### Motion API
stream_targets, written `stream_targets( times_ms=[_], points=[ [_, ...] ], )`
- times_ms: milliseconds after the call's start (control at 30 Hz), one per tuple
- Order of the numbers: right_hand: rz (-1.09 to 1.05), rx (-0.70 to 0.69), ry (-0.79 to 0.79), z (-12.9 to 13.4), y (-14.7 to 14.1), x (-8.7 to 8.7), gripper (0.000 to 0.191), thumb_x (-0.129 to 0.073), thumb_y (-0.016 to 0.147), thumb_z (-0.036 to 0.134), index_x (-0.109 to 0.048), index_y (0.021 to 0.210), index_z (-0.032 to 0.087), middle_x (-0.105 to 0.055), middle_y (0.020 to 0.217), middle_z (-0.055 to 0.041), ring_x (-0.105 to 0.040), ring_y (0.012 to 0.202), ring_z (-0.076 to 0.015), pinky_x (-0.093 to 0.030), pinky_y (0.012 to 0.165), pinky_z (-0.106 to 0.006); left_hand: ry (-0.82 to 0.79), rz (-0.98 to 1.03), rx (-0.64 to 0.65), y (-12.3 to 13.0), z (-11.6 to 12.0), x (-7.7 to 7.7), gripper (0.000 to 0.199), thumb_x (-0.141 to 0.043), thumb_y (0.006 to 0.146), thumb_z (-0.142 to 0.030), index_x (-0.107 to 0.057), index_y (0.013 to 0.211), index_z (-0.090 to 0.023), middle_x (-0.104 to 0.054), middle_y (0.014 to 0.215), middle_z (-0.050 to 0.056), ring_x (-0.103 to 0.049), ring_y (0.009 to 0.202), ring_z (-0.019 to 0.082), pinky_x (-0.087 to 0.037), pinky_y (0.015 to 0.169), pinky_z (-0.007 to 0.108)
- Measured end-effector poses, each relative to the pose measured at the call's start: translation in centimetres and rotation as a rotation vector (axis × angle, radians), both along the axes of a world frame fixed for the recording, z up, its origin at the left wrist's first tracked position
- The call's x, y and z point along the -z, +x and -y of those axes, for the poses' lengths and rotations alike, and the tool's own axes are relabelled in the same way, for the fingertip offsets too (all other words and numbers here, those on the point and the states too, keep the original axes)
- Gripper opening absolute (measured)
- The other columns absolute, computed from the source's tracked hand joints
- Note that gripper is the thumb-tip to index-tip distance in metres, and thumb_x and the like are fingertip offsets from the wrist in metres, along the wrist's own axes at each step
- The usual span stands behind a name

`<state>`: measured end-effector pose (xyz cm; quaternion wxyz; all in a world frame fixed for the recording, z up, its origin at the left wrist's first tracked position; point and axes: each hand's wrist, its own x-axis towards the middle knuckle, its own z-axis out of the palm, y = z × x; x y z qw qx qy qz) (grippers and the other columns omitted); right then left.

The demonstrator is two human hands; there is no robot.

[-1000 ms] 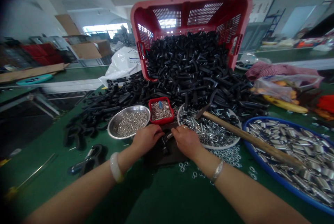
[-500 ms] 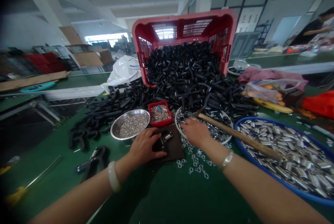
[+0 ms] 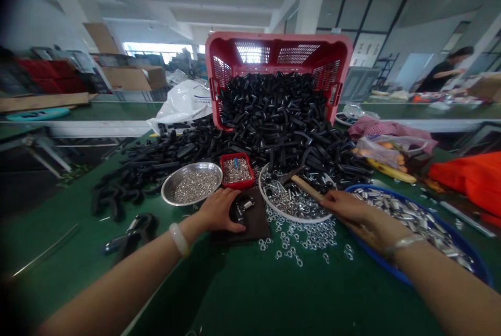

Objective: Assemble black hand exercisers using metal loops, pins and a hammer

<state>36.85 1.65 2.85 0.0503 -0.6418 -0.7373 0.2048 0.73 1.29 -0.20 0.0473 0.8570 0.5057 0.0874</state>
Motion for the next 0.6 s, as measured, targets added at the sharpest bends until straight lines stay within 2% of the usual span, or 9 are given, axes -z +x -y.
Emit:
stream_targets(
  times_ms=[67, 133, 267, 333, 467, 600],
  points=[
    [-0.126, 0.055, -0.004, 1.5, -0.9, -0.5, 0.031, -0.039, 0.079, 0.042, -0.058, 0.080, 0.017, -0.065, 0.074, -0.0082, -0.061, 0.065, -0.0188, -0.047, 0.052, -0.028, 0.003, 0.001, -0.008, 0.1, 0.0, 0.1, 0.100, -0.053, 0.042, -0.075, -0.041, 0.121, -0.015, -0.047, 0.117, 0.012, -0.042, 0.104, 0.031, -0.032, 0.090, 0.045],
    [-0.129, 0.089, 0.086, 3.5, -2.2, -1.2, 0.031, -0.039, 0.079, 0.042, -0.057, 0.084, 0.017, -0.064, 0.071, -0.0086, -0.060, 0.061, -0.0189, -0.047, 0.049, -0.029, 0.001, 0.007, -0.011, 0.1, -0.1, 0.2, 0.100, -0.054, 0.042, -0.075, -0.041, 0.121, -0.016, -0.048, 0.116, 0.012, -0.043, 0.103, 0.031, -0.033, 0.089, 0.045],
    [0.031, 0.008, 0.547, 7.4, -5.6, -1.5, 0.030, -0.043, 0.078, 0.038, -0.056, 0.093, 0.016, -0.061, 0.088, -0.0129, -0.059, 0.081, -0.0236, -0.048, 0.072, -0.037, -0.006, 0.026, -0.010, 0.0, -0.1, 0.3, 0.099, -0.055, 0.041, -0.075, -0.041, 0.121, -0.016, -0.047, 0.117, 0.012, -0.042, 0.104, 0.031, -0.031, 0.090, 0.044],
    [0.041, -0.065, 0.635, 8.8, -7.3, -0.5, 0.030, -0.041, 0.080, 0.035, -0.054, 0.100, 0.017, -0.060, 0.097, -0.0134, -0.058, 0.089, -0.0238, -0.046, 0.079, -0.038, -0.016, 0.028, -0.017, 0.0, -0.1, 0.2, 0.099, -0.055, 0.041, -0.074, -0.041, 0.121, -0.017, -0.047, 0.117, 0.012, -0.042, 0.104, 0.031, -0.031, 0.090, 0.044],
    [0.067, -0.138, 0.529, 9.6, -9.2, 1.3, 0.031, -0.037, 0.080, 0.029, -0.055, 0.104, 0.019, -0.063, 0.096, -0.0116, -0.061, 0.081, -0.0226, -0.049, 0.072, -0.038, -0.023, 0.031, -0.022, 0.1, 0.0, 0.1, 0.098, -0.057, 0.041, -0.073, -0.042, 0.120, -0.017, -0.048, 0.115, 0.012, -0.043, 0.103, 0.031, -0.033, 0.088, 0.044],
    [0.007, -0.078, 0.391, 8.4, -8.4, 0.3, 0.035, -0.037, 0.081, 0.036, -0.055, 0.104, 0.018, -0.066, 0.088, -0.0090, -0.062, 0.072, -0.0195, -0.049, 0.065, -0.032, -0.017, 0.035, -0.010, 0.0, 0.2, 0.1, 0.098, -0.056, 0.044, -0.071, -0.039, 0.124, -0.015, -0.046, 0.120, 0.012, -0.041, 0.107, 0.031, -0.031, 0.092, 0.043]
  ],
)
